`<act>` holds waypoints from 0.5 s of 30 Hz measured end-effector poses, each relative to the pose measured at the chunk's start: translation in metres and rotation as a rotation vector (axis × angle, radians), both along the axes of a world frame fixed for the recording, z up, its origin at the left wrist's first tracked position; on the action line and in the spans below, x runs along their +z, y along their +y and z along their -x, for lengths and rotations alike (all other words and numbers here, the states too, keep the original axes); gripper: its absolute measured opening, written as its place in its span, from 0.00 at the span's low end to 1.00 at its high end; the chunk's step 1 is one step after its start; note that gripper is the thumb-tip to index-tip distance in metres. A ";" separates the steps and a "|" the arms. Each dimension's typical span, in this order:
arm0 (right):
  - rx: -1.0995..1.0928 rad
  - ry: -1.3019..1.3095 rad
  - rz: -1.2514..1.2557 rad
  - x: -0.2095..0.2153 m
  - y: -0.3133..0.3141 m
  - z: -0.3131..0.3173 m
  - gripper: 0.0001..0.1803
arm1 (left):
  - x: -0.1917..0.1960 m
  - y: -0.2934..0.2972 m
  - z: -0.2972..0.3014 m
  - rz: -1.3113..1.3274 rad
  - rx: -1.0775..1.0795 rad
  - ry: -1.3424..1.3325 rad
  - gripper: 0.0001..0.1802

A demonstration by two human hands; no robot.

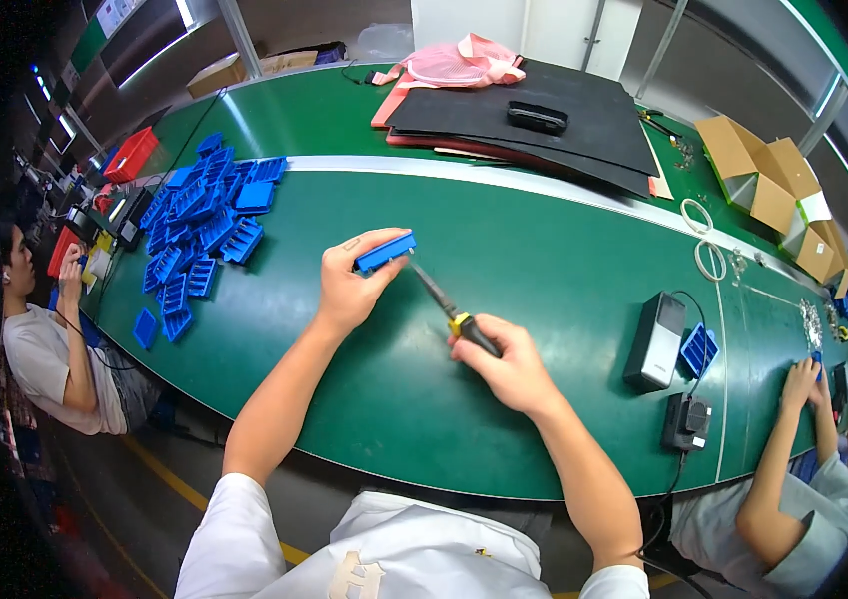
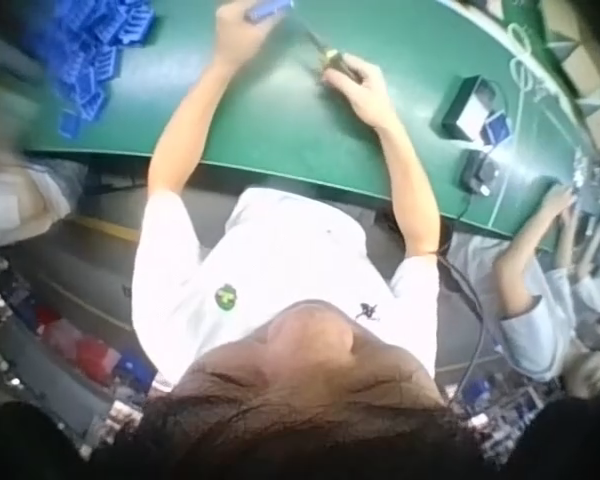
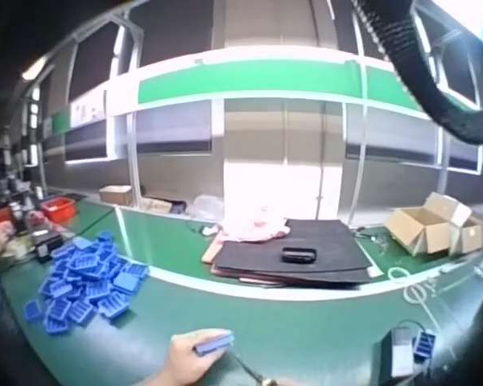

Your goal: The worker is using pliers to manipulate and assemble blue plastic components on a factory assembly line.

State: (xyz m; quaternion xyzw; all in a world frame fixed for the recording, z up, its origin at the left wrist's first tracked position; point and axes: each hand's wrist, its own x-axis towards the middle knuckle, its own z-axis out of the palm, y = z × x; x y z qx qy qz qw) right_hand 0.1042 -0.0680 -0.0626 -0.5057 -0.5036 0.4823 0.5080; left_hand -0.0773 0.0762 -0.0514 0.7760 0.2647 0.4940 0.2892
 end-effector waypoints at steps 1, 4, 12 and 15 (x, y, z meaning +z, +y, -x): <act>-0.024 0.002 -0.021 0.001 0.001 -0.007 0.08 | 0.001 0.001 0.001 0.070 -0.010 -0.004 0.16; -0.336 -0.372 -0.109 0.004 0.006 -0.025 0.09 | -0.003 0.004 0.001 0.275 0.042 -0.058 0.23; -0.564 -0.867 -0.189 -0.018 0.011 -0.041 0.15 | -0.014 0.009 0.000 1.012 -0.281 -0.388 0.15; -0.557 -1.165 -0.182 -0.008 0.006 -0.026 0.22 | -0.006 -0.005 -0.004 1.104 -0.297 -0.358 0.16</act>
